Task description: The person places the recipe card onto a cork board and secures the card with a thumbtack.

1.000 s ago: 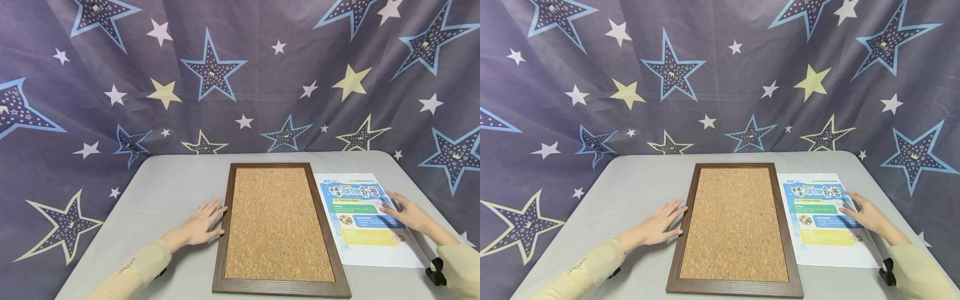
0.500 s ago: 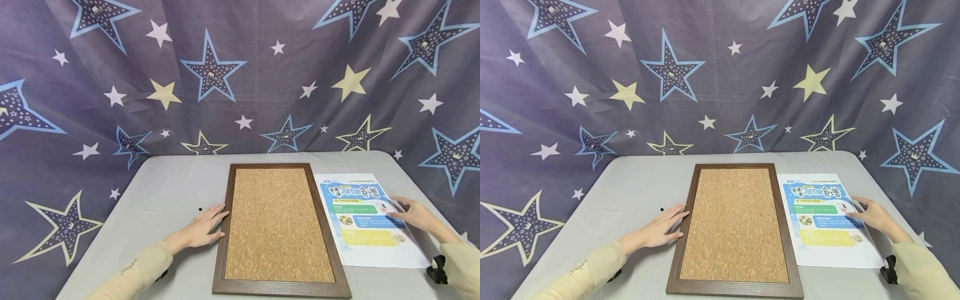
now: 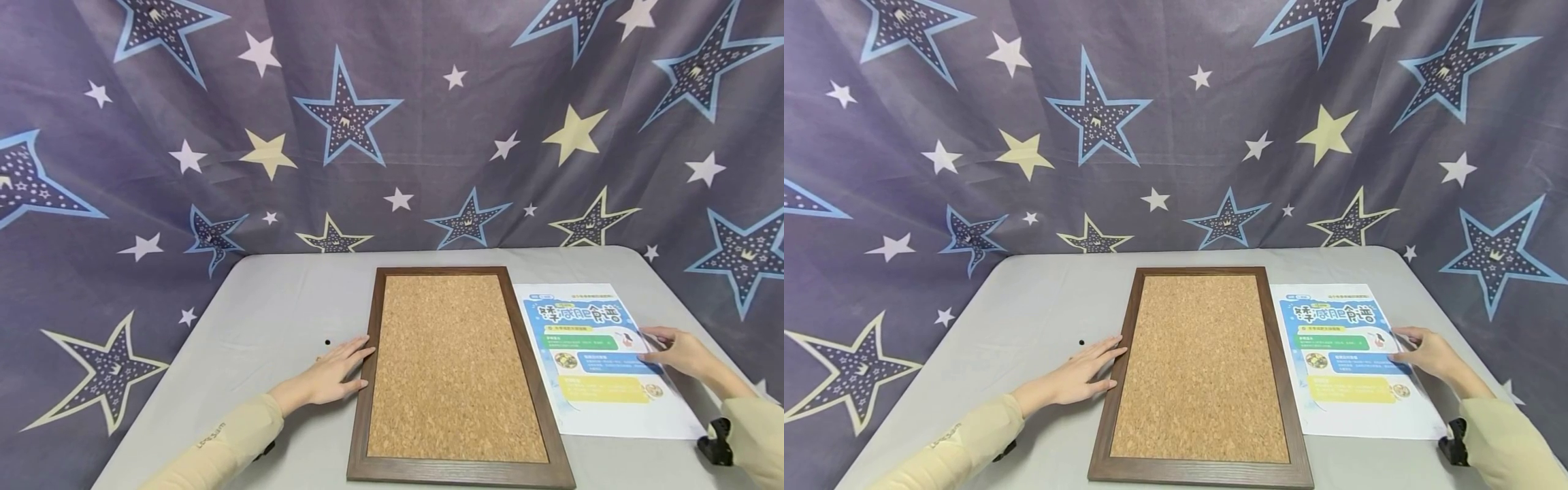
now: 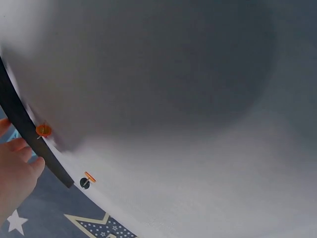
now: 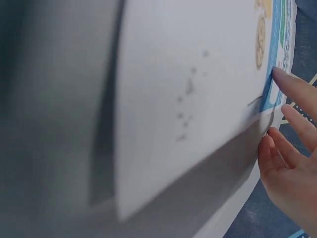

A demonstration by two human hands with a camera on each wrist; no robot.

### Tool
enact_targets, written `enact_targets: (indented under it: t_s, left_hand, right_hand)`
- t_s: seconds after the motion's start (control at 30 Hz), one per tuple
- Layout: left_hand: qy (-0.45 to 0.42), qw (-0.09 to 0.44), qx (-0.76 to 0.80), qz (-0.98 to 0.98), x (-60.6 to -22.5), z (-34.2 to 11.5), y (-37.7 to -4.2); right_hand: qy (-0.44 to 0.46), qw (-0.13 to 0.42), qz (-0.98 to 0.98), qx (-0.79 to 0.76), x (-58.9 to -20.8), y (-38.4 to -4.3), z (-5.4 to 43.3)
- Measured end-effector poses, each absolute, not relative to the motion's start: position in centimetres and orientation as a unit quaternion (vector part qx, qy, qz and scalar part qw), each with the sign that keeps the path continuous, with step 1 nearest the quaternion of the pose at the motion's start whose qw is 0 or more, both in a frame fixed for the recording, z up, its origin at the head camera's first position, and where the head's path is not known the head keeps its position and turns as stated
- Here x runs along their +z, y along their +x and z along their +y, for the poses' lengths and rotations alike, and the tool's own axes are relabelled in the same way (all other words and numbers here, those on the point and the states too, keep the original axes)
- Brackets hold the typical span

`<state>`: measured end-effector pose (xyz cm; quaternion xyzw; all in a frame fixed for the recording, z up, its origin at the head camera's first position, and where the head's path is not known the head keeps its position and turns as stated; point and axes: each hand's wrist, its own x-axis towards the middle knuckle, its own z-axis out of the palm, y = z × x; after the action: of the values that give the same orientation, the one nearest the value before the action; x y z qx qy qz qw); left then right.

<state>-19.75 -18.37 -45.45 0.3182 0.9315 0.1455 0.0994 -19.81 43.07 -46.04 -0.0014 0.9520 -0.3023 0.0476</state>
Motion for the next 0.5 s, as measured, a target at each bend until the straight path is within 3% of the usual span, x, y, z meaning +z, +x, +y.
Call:
enact_targets:
  t_s: [0.27,0.5]
  left_hand:
    - [0.318,0.103,0.140,0.932,-45.52,-18.36,-19.73]
    - [0.318,0.101,0.139,0.932,-45.56,-18.42,-19.64]
  right_hand:
    - [-0.004,0.038,0.955,-0.294,-46.24,-20.06,42.88]
    - [0.002,0.067,0.949,-0.309,-46.11,-20.21,42.66]
